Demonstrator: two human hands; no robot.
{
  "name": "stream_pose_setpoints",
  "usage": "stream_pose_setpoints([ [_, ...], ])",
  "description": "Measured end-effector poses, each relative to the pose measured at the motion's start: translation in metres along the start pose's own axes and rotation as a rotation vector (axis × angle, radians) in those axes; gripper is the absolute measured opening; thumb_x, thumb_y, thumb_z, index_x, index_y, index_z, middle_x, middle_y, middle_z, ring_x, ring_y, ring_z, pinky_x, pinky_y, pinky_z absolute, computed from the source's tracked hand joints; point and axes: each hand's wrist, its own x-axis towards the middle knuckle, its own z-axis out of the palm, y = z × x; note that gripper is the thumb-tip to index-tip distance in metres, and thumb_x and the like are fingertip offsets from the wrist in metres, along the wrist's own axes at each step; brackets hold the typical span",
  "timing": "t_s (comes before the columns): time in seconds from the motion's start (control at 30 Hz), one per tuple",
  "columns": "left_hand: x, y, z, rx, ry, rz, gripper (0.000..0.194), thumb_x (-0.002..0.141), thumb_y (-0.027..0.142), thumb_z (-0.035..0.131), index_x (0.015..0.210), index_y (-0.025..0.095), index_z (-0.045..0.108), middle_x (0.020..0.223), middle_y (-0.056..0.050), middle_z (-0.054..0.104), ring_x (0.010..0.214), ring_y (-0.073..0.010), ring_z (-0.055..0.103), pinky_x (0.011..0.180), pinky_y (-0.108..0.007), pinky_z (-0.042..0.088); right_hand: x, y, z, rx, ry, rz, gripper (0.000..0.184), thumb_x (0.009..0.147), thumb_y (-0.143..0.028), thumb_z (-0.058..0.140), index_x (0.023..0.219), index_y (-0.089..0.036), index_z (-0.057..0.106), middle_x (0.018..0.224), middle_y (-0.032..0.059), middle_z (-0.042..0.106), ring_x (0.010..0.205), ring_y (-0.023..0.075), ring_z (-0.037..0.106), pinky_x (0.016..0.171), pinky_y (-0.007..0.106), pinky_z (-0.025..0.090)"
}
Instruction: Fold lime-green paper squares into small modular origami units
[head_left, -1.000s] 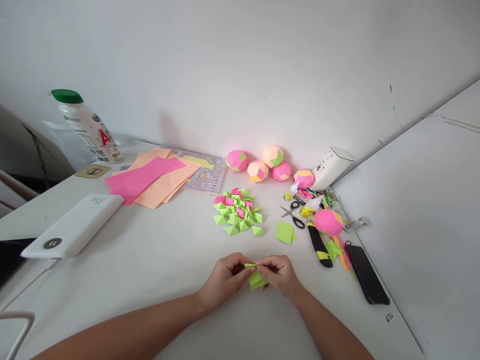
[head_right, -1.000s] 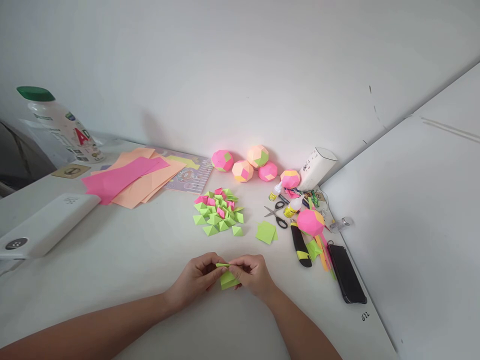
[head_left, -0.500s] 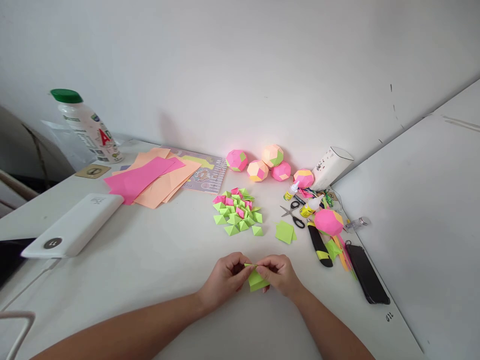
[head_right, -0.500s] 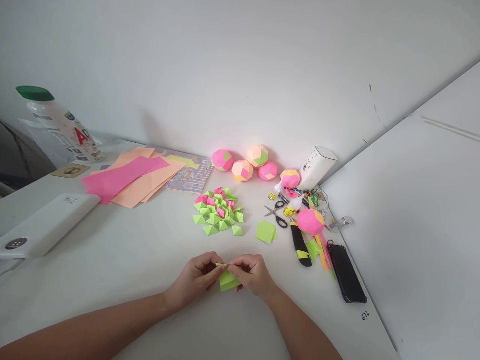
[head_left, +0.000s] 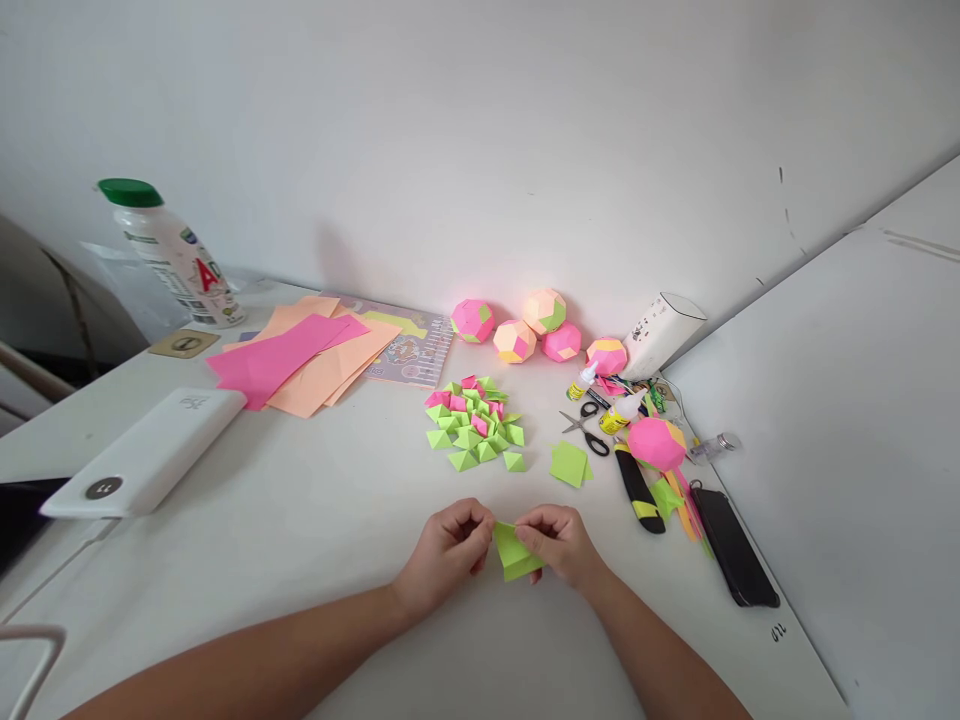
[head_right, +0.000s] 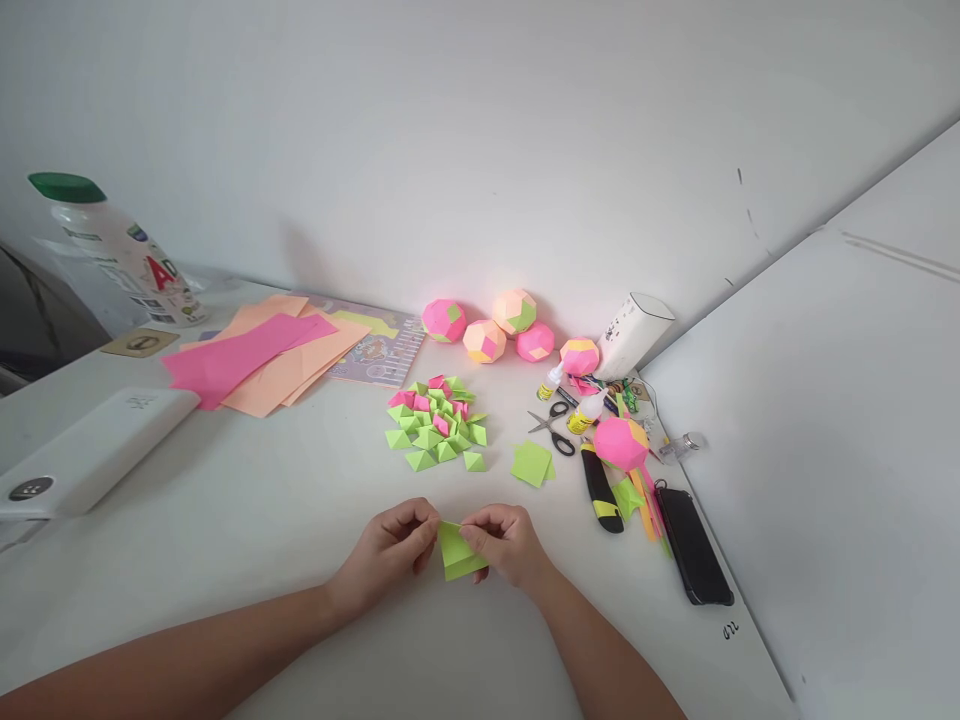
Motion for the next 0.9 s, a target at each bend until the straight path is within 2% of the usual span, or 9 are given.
stream_pose_setpoints([
  [0.1, 0.000, 0.003, -0.001, -0.082, 0.036, 0.005, 0.022, 0.082, 0.033, 0.048, 0.066, 0.018, 0.045, 0.047, 0.006, 0.046, 0.045, -0.0083, 0.040, 0.048, -0.020, 0.036, 0.000, -0.001, 0.000, 0.003, 0.017, 0.019, 0.025, 0.072, -0.036, 0.068, 0.071, -0.011, 0.066, 0.053, -0.0012, 0.058, 0.038, 0.0096, 0.053, 0.031, 0.020, 0.047],
  [0.2, 0.000, 0.004, -0.001, -0.153, 0.013, 0.014, 0.020, 0.083, 0.036, 0.047, 0.073, 0.018, 0.047, 0.054, 0.005, 0.047, 0.050, -0.0093, 0.043, 0.050, -0.021, 0.038, 0.001, -0.001, -0.001, -0.003, 0.015, 0.019, 0.025, 0.072, -0.037, 0.067, 0.071, -0.012, 0.065, 0.053, -0.0015, 0.058, 0.038, 0.0095, 0.053, 0.031, 0.020, 0.047],
  [0.37, 0.000, -0.002, 0.002, -0.004, -0.134, 0.047, 0.017, 0.080, 0.032, 0.054, 0.074, 0.016, 0.051, 0.061, 0.003, 0.048, 0.055, -0.0093, 0.042, 0.052, -0.021, 0.035, -0.001, 0.002, 0.001, -0.058, -0.022, -0.026, 0.022, 0.075, -0.034, 0.065, 0.072, -0.012, 0.064, 0.056, -0.0014, 0.057, 0.043, 0.0094, 0.054, 0.035, 0.019, 0.048],
  [0.47, 0.000, -0.005, 0.003, 0.035, -0.125, 0.042, 0.019, 0.081, 0.031, 0.053, 0.069, 0.016, 0.049, 0.056, 0.005, 0.044, 0.051, -0.0083, 0.039, 0.049, -0.020, 0.031, -0.003, 0.003, 0.005, -0.109, -0.028, -0.066, 0.019, 0.077, -0.032, 0.062, 0.073, -0.013, 0.062, 0.059, -0.0016, 0.056, 0.046, 0.0089, 0.054, 0.038, 0.019, 0.049],
  [0.6, 0.000, -0.004, 0.002, -0.020, -0.126, 0.064, 0.021, 0.080, 0.031, 0.054, 0.067, 0.016, 0.048, 0.059, 0.004, 0.046, 0.053, -0.0085, 0.040, 0.051, -0.021, 0.032, -0.004, 0.004, 0.009, -0.146, 0.000, -0.117, 0.016, 0.077, -0.030, 0.060, 0.073, -0.014, 0.060, 0.060, -0.0019, 0.054, 0.047, 0.0090, 0.052, 0.042, 0.020, 0.049],
  [0.9, 0.000, -0.003, 0.003, 0.015, -0.197, 0.083, 0.022, 0.080, 0.032, 0.053, 0.066, 0.016, 0.048, 0.064, 0.001, 0.050, 0.058, -0.0102, 0.043, 0.055, -0.023, 0.034, -0.006, -0.002, 0.013, -0.282, 0.023, -0.201, 0.007, 0.073, -0.020, 0.055, 0.069, -0.015, 0.054, 0.052, -0.0045, 0.049, 0.042, 0.0081, 0.048, 0.040, 0.018, 0.037],
])
